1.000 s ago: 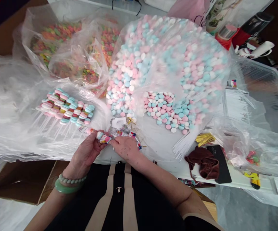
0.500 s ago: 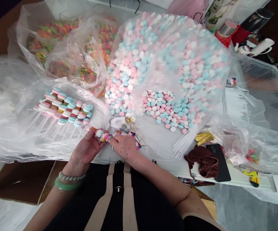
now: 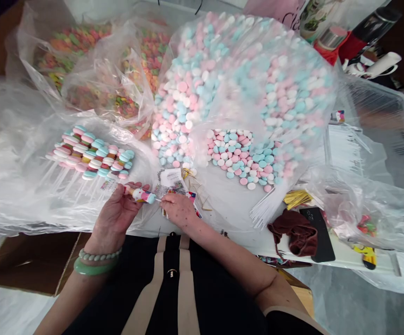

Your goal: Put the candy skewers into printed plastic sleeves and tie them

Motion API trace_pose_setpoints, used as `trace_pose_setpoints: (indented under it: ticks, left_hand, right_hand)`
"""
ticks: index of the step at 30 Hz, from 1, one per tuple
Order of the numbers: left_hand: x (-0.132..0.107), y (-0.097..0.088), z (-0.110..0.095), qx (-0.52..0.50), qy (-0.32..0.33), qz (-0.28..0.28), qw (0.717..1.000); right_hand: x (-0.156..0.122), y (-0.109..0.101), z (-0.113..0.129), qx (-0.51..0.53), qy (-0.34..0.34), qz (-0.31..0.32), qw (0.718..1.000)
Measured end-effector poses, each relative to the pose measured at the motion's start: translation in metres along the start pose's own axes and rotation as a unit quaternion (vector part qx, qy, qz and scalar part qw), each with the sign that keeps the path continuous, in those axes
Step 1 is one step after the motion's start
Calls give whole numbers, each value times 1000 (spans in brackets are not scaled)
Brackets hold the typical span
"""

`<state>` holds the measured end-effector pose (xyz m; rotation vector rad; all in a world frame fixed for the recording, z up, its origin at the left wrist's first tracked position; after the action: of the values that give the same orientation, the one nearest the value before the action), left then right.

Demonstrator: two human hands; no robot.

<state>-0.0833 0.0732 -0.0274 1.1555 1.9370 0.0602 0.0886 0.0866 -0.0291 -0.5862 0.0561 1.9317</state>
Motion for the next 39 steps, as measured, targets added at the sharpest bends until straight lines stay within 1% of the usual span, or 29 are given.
trace_pose_setpoints:
  ticks: [2,4,8,11,13,16,20,23,26,28,31,33,34,36,39]
  left_hand:
    - [0,0,1,18,9,10,1000]
    - [-3,4,6,40,4,21,999]
    - [-9,15,18,45,-43,36,997]
    - [-10,18,20,25,-75,33,996]
    - [-8,16,16,16,-79,20,997]
    - [-5,11,10,19,-62,5,998]
    - [-8,13,12,61,-15,40,997]
    - [-11,16,17,92,3,44,995]
    - [-13,19,22,92,-19,59,994]
    - [-14,21,27,81,-57,77,992]
    - [-19,23,36,71,-126,117,983]
    - [-22,23,39,66,-144,136,978]
    - [-23,23,40,64,-143,136,978]
    - [-23,23,42,50,-151,117,980]
    - [-25,29,43,17,-163,79,983]
  right_hand:
    - [-1,0,2,-8,1,6,1000]
    - [-3,0,7,-27,2,11,1000]
    - [-7,4,16,-71,-3,13,997]
    - [-9,5,14,-47,-8,15,999]
    - [-10,2,10,-18,-13,5,1000]
    - [-12,-4,8,-2,-23,-13,1000]
    - [-11,-4,17,1,-39,-37,999]
    - [-11,-1,25,-26,-45,-47,998]
    - [-14,3,33,-35,-116,-26,992]
    - [-17,6,35,-50,-172,-12,984]
    - [-22,6,31,-99,-233,-11,967]
    - [-25,5,27,-124,-258,-7,958]
    - [-27,5,26,-140,-265,-6,954]
    - [-33,6,27,-193,-278,-22,941]
    - [-42,7,37,-287,-315,-80,901]
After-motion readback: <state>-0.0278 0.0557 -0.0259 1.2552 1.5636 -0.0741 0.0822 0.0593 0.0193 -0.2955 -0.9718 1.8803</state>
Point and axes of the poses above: each hand's wrist, its own x-axis towards the middle knuckle, its own y-axis out of the palm, z = x × y, the point moved 4 cm from there along x, towards the middle knuckle, and after that the axes turned 12 degrees about x, right-handed, at the moved point
